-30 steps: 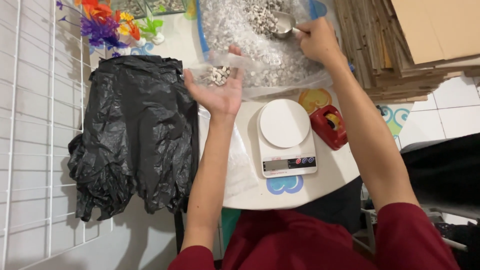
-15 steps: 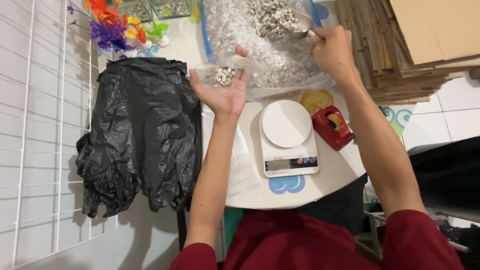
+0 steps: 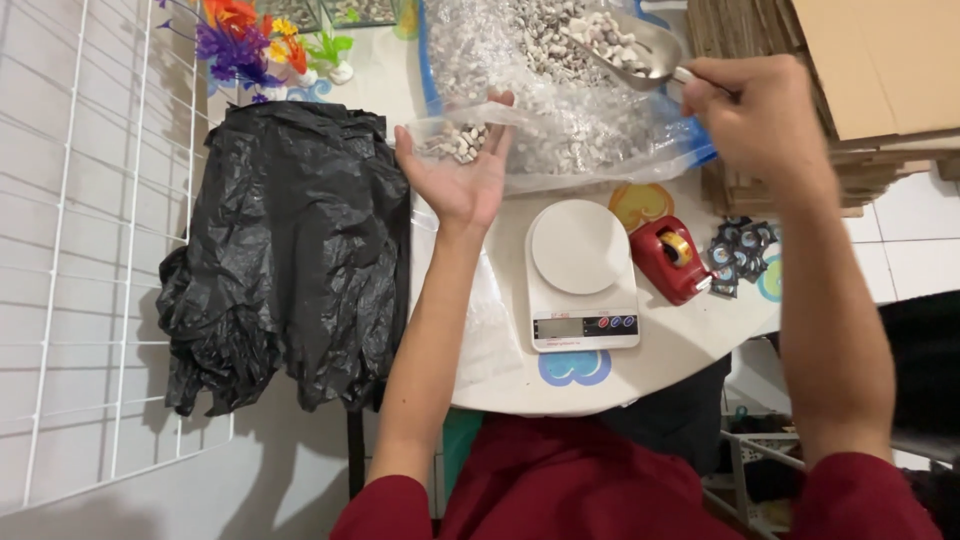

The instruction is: Packaging items by sealing a black parcel with tape and then filling small plastic bags with gravel and weighing them.

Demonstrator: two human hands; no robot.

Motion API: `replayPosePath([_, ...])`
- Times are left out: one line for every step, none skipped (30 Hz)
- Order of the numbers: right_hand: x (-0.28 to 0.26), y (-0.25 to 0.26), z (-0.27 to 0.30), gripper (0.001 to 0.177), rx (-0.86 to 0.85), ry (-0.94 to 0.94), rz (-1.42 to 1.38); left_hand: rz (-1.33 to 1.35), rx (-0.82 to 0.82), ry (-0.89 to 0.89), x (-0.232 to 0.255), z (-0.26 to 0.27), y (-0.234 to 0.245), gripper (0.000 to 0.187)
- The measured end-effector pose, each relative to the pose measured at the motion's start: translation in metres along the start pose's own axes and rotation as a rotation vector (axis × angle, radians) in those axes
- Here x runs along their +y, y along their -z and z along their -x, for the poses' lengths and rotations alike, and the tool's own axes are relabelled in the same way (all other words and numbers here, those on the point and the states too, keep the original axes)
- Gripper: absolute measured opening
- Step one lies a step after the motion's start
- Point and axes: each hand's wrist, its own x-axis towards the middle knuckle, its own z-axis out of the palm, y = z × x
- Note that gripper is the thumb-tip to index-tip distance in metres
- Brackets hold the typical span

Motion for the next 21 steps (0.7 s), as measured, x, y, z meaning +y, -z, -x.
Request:
replayPosePath([-0.007,0.009,0.009,0.017,-0.023,0.06,0.021,-0.013,-0.018,-0.02,0.0,-0.002,0.005,0.106])
replayPosePath([-0.015,0.018,0.018,0.019,-0.047,0.121,0.041,-0.026,-0.037,-0.041,0.0,-0.005,0.01,0.1])
replayPosePath([-0.019,0.024,0.023,0.019,-0.049,0.125,0.042,-0.025,-0.039,-0.046,-0.001,0.0,-0.001,0.1])
replayPosePath([-0.023,0.031,0.029,0.018,-0.088,0.121,0.041,0.005,0.024,-0.035,-0.004,0.005,-0.011,0.109])
replayPosePath([-0.026,0.037,0.035,0.019,-0.126,0.117,0.041,0.035,0.086,-0.023,-0.006,0.01,-0.021,0.121])
replayPosePath([-0.025,0.043,0.04,0.019,-0.129,0.117,0.041,0.037,0.088,-0.025,-0.006,0.01,-0.021,0.121])
replayPosePath([-0.024,0.048,0.046,0.017,-0.158,0.186,0.039,0.052,0.141,-0.045,-0.007,0.01,-0.021,0.126])
replayPosePath([-0.023,0.054,0.05,0.016,-0.186,0.256,0.036,0.068,0.193,-0.066,-0.007,0.009,-0.021,0.131])
replayPosePath([-0.024,0.054,0.053,0.016,-0.188,0.257,0.036,0.069,0.194,-0.068,-0.006,0.006,-0.015,0.131])
replayPosePath([-0.024,0.055,0.056,0.021,-0.203,0.291,0.059,0.096,0.124,-0.03,-0.005,0.003,-0.008,0.132])
replayPosePath([-0.024,0.055,0.06,0.031,-0.217,0.326,0.082,0.123,0.053,0.009,-0.004,0.001,-0.001,0.133])
replayPosePath([-0.03,0.051,0.062,0.031,-0.22,0.325,0.081,0.124,0.056,0.007,-0.005,0.001,0.001,0.133])
replayPosePath([-0.037,0.046,0.065,0.032,-0.243,0.223,0.088,0.076,0.049,-0.001,-0.006,0.001,0.002,0.135])
replayPosePath([-0.043,0.042,0.068,0.034,-0.265,0.121,0.096,0.028,0.042,-0.008,-0.007,0.001,0.004,0.137])
replayPosePath([-0.045,0.034,0.067,0.034,-0.267,0.122,0.096,0.028,0.044,-0.009,-0.011,0.012,-0.012,0.137])
replayPosePath([-0.047,0.027,0.066,0.031,-0.271,0.108,0.098,-0.128,0.034,-0.007,-0.015,0.024,-0.027,0.137])
replayPosePath([-0.048,0.019,0.065,0.028,-0.275,0.094,0.101,-0.283,0.024,-0.005,-0.018,0.035,-0.043,0.139])
replayPosePath([-0.046,0.009,0.064,0.028,-0.276,0.094,0.101,-0.282,0.025,-0.005,-0.019,0.021,-0.018,0.139])
replayPosePath([-0.044,0.0,0.063,0.023,-0.242,0.162,0.144,-0.232,-0.208,-0.03,-0.02,0.007,0.006,0.089])
replayPosePath([-0.041,-0.01,0.062,0.02,-0.208,0.23,0.186,-0.179,-0.44,-0.056,-0.021,-0.007,0.03,0.059])
replayPosePath([-0.039,-0.018,0.06,0.02,-0.208,0.23,0.185,-0.18,-0.439,-0.057,-0.023,-0.004,0.026,0.059])
